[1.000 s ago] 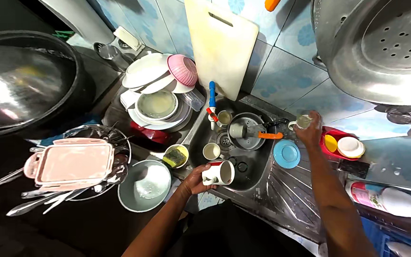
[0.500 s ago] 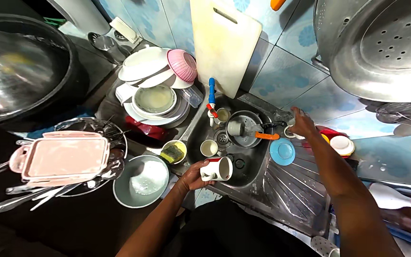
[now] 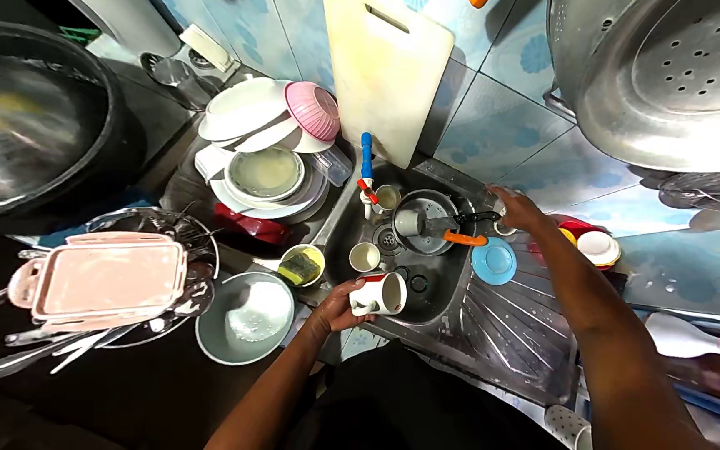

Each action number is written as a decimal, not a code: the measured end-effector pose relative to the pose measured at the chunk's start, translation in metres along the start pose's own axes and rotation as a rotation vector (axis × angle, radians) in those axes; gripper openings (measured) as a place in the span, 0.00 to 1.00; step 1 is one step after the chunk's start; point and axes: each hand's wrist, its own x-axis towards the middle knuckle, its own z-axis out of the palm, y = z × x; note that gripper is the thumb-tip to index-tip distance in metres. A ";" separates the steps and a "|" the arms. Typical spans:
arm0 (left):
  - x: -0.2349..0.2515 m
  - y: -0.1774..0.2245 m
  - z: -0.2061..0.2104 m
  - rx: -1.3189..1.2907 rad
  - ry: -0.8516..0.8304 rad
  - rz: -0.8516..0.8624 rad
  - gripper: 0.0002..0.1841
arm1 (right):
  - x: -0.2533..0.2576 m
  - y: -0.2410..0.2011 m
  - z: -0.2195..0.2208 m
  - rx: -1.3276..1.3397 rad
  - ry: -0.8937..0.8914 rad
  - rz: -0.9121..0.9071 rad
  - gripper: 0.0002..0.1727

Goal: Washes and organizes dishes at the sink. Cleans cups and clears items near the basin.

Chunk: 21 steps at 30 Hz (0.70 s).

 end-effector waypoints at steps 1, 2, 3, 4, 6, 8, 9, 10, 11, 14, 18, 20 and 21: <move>0.000 0.000 0.000 0.000 -0.002 -0.001 0.27 | -0.005 -0.001 0.001 0.023 0.044 -0.014 0.61; 0.000 0.000 0.001 0.004 0.002 0.000 0.26 | -0.010 -0.003 0.003 0.041 0.091 -0.014 0.60; 0.000 0.000 0.001 0.009 0.005 0.003 0.27 | -0.016 -0.004 0.005 0.049 0.146 -0.003 0.59; 0.000 -0.001 0.002 0.013 0.004 0.007 0.27 | -0.023 -0.007 0.005 0.058 0.201 0.019 0.58; -0.001 -0.001 0.004 0.021 0.010 0.012 0.27 | -0.039 -0.016 0.004 0.075 0.308 0.102 0.52; 0.000 0.000 0.004 0.025 -0.004 0.012 0.26 | -0.060 -0.025 0.005 0.130 0.401 0.244 0.39; 0.000 0.000 0.003 0.028 -0.007 0.011 0.26 | -0.071 -0.029 0.008 0.179 0.422 0.323 0.32; 0.000 0.000 0.003 0.027 -0.010 0.009 0.27 | -0.082 -0.032 0.013 0.243 0.402 0.404 0.28; 0.000 0.000 0.004 0.026 -0.004 0.006 0.27 | -0.092 -0.035 0.019 0.317 0.351 0.467 0.28; 0.000 -0.001 0.002 0.035 0.008 0.000 0.28 | -0.114 -0.047 0.052 0.448 0.221 0.599 0.36; 0.001 -0.001 0.003 0.051 0.035 0.001 0.31 | -0.113 -0.051 0.072 0.453 0.377 0.669 0.33; 0.001 -0.001 0.003 0.050 0.035 0.006 0.32 | -0.109 -0.058 0.063 0.425 0.478 0.642 0.26; 0.001 -0.001 0.003 0.050 0.033 0.007 0.32 | -0.105 -0.062 0.059 0.395 0.501 0.614 0.24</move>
